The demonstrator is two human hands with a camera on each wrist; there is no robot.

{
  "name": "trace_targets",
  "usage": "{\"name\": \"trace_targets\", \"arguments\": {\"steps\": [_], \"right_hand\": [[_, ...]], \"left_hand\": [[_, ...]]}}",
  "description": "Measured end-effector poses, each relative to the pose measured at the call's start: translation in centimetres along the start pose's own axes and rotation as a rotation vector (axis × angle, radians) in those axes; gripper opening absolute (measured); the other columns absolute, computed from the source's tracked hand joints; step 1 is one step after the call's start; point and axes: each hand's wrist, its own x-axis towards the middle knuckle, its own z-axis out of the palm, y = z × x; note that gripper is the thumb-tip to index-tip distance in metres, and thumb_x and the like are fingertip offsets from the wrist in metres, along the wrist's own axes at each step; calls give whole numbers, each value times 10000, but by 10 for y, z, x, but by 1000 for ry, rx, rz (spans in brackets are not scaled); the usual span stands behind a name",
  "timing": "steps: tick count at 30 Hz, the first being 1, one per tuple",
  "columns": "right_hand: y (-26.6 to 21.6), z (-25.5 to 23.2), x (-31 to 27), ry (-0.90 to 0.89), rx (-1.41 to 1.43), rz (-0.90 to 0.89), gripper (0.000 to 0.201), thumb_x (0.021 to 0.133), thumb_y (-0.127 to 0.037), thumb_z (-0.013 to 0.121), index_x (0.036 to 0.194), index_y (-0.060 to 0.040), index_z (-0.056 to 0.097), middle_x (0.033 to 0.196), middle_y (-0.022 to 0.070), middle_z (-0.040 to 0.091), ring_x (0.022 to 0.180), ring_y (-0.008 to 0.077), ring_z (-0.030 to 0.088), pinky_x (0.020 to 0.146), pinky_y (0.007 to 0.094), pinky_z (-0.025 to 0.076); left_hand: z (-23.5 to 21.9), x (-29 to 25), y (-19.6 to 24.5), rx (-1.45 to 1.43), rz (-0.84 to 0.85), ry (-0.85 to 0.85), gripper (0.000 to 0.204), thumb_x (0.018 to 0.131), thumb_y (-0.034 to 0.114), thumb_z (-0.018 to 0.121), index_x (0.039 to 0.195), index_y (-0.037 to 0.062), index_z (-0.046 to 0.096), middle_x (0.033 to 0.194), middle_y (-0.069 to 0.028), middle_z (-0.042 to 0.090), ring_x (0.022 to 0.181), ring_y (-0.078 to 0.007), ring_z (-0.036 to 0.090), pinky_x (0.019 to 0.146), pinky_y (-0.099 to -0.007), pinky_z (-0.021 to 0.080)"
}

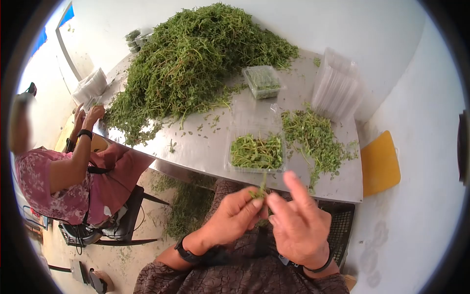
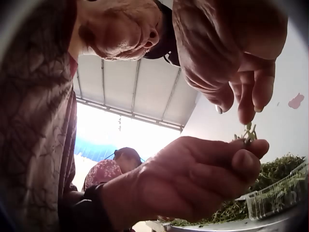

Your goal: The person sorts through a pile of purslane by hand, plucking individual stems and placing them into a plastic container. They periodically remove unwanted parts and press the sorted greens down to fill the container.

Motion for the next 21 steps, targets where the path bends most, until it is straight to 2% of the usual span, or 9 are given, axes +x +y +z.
{"name": "trace_targets", "arguments": {"steps": [2, 3, 5, 6, 7, 9, 16, 19, 21], "right_hand": [[2, -1, -6, -180, -22, -94, 435, 716, 33, 696, 1146, 31, 635, 1179, 198, 616, 802, 242, 700, 655, 300, 578], [6, 1, -11, -177, -23, -92, 435, 716, 33, 696, 1146, 31, 635, 1179, 198, 616, 802, 242, 700, 655, 300, 578], [14, 8, -22, -202, -16, -71, 428, 696, 25, 702, 1118, 32, 635, 1134, 174, 625, 826, 260, 694, 658, 327, 580], [16, 7, -23, -235, 22, -45, 401, 695, 11, 710, 1087, 35, 630, 1022, 144, 628, 810, 270, 681, 652, 344, 575], [15, 6, -25, -238, 28, -44, 401, 695, 11, 710, 1087, 35, 630, 1022, 144, 628, 810, 270, 681, 652, 344, 575], [13, 3, -28, -283, 62, 39, 320, 687, 67, 718, 998, 35, 652, 901, 134, 648, 731, 289, 673, 599, 351, 560], [17, 5, -42, -333, 65, 84, 325, 677, 37, 742, 985, 20, 639, 846, 120, 641, 717, 286, 663, 561, 352, 530], [17, 8, -43, -341, 20, 72, 304, 686, 16, 735, 975, 11, 641, 804, 102, 624, 683, 269, 652, 535, 347, 512], [15, 10, -42, -393, -2, 48, 283, 700, -5, 721, 970, 11, 639, 759, 83, 596, 630, 251, 627, 515, 341, 497]], "left_hand": [[4, -7, -8, 105, 136, -92, 186, 1032, 161, 465, 1052, 4, 562, 821, -18, 613, 662, -102, 564, 591, -264, 481], [5, -9, -12, 156, 183, -117, 185, 1027, 154, 470, 1042, -8, 558, 804, -33, 622, 658, -124, 580, 604, -290, 495], [2, -12, -8, 242, 112, -124, 180, 1019, 146, 478, 1028, -15, 557, 784, -56, 630, 663, -146, 598, 612, -308, 500], [1, -14, -5, 324, 39, -131, 175, 1011, 139, 486, 1013, -22, 556, 764, -80, 637, 668, -168, 616, 619, -326, 505], [2, -15, -3, 322, 35, -126, 175, 1011, 139, 486, 1013, -22, 556, 764, -80, 637, 668, -168, 616, 619, -326, 505], [2, -17, 1, 328, -50, -87, 150, 992, 120, 507, 973, -17, 566, 725, -104, 638, 664, -186, 633, 613, -331, 502], [-4, -18, -4, 347, -88, -86, 148, 972, 129, 540, 946, -9, 586, 691, -94, 630, 632, -206, 623, 596, -338, 494], [-8, -16, -9, 355, -47, -61, 148, 958, 135, 562, 960, -10, 593, 679, -122, 618, 613, -248, 613, 581, -359, 481], [-10, -16, -11, 455, 52, -102, 144, 944, 129, 579, 971, -11, 596, 680, -158, 599, 607, -294, 599, 574, -379, 467]]}}
